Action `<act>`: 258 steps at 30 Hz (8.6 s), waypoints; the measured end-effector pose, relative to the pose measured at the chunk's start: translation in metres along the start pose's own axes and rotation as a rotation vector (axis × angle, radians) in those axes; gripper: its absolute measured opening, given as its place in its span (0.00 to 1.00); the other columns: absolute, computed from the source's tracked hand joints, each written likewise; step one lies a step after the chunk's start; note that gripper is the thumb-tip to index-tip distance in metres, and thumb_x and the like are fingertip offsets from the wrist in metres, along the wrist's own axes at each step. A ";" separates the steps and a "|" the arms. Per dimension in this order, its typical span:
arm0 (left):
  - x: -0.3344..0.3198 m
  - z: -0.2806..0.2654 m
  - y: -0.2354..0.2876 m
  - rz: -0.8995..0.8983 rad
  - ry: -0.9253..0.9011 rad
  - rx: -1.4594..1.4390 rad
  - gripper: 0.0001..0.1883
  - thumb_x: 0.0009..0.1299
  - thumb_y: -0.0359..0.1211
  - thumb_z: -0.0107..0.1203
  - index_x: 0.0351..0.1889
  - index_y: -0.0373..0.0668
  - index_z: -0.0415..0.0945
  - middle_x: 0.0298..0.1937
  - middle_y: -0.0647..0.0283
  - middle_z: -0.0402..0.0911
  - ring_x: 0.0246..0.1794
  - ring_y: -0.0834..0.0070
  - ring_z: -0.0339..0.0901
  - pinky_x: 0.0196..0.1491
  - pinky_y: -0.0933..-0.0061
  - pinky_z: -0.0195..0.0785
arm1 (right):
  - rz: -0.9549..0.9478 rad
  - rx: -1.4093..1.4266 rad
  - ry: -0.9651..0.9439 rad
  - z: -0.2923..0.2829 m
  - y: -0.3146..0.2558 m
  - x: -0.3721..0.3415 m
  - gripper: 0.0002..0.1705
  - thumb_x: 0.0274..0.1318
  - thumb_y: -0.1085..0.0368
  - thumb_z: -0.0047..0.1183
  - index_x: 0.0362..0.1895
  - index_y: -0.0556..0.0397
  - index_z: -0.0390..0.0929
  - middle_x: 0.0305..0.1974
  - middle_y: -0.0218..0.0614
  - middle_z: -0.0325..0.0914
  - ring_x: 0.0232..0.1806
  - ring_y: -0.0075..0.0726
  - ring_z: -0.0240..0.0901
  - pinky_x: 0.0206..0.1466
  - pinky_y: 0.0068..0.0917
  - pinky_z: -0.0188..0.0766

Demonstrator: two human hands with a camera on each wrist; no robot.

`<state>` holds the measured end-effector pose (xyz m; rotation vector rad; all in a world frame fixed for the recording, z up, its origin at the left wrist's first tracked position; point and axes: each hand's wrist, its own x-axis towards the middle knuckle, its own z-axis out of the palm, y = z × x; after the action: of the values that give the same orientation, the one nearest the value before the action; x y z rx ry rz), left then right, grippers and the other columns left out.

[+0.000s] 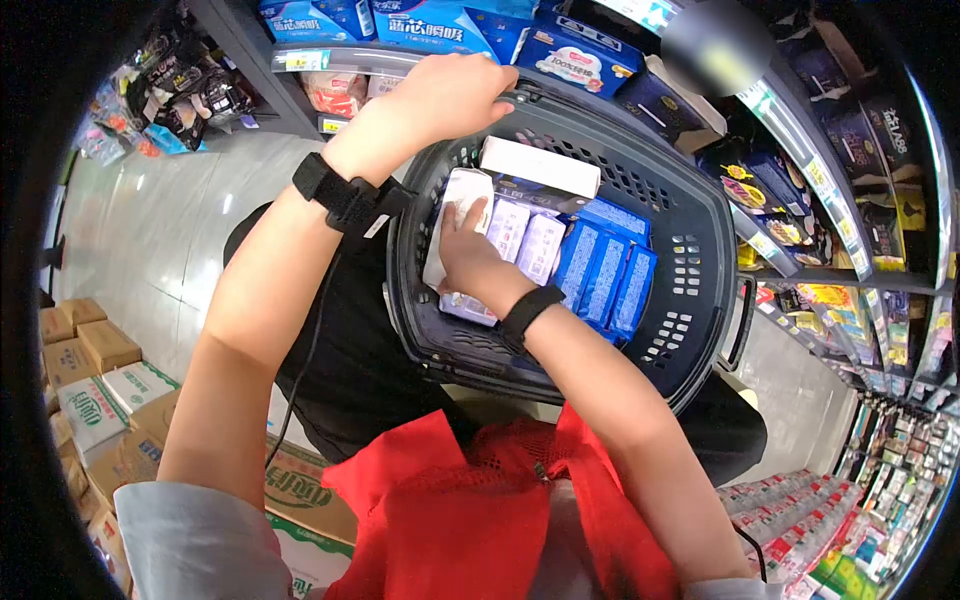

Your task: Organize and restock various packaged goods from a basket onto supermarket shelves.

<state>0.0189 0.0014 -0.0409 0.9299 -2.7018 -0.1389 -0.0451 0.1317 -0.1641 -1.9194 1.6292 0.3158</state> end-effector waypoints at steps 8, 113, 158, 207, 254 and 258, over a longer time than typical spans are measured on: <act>0.003 0.086 -0.051 -0.128 -0.142 -0.136 0.18 0.59 0.30 0.55 0.47 0.47 0.65 0.41 0.48 0.76 0.44 0.46 0.73 0.46 0.50 0.65 | -0.008 0.212 0.133 0.008 0.017 0.001 0.73 0.27 0.57 0.74 0.69 0.66 0.31 0.61 0.87 0.21 0.47 0.69 0.71 0.55 0.37 0.69; -0.005 0.119 0.149 -0.162 -2.026 -0.116 0.32 0.56 0.56 0.56 0.49 0.41 0.75 0.51 0.55 0.78 0.50 0.66 0.76 0.52 0.67 0.67 | -0.577 0.246 -0.305 0.004 0.144 -0.133 0.32 0.46 0.55 0.60 0.54 0.57 0.69 0.52 0.53 0.71 0.54 0.54 0.69 0.57 0.38 0.64; 0.026 0.056 0.095 0.121 -0.968 0.125 0.27 0.61 0.46 0.56 0.56 0.42 0.71 0.50 0.52 0.77 0.52 0.56 0.74 0.52 0.58 0.68 | -0.225 0.145 -0.528 0.034 0.171 -0.115 0.41 0.45 0.43 0.59 0.55 0.62 0.68 0.49 0.55 0.73 0.53 0.55 0.70 0.55 0.38 0.65; 0.356 -0.045 0.338 0.305 0.214 0.344 0.34 0.62 0.45 0.57 0.64 0.44 0.59 0.48 0.49 0.76 0.48 0.54 0.75 0.50 0.60 0.69 | 0.108 0.073 0.654 -0.089 0.327 -0.291 0.21 0.56 0.50 0.49 0.25 0.56 0.80 0.36 0.46 0.75 0.33 0.50 0.77 0.36 0.42 0.73; 0.156 0.190 0.347 0.428 0.040 0.058 0.30 0.56 0.40 0.62 0.56 0.44 0.64 0.47 0.64 0.70 0.49 0.66 0.69 0.49 0.65 0.62 | 0.065 0.028 0.753 -0.121 0.373 -0.326 0.20 0.54 0.62 0.53 0.49 0.61 0.74 0.51 0.51 0.72 0.54 0.53 0.68 0.57 0.38 0.65; 0.153 0.193 0.346 0.486 0.040 0.057 0.29 0.54 0.39 0.62 0.53 0.43 0.64 0.48 0.62 0.69 0.49 0.64 0.66 0.50 0.64 0.61 | 0.071 0.044 0.753 -0.121 0.373 -0.321 0.20 0.54 0.62 0.52 0.48 0.61 0.74 0.50 0.49 0.73 0.53 0.52 0.69 0.55 0.38 0.66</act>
<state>-0.3567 0.1795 -0.1278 0.2638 -2.8141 0.0568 -0.4953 0.2968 -0.0019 -2.0762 2.1355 -0.4765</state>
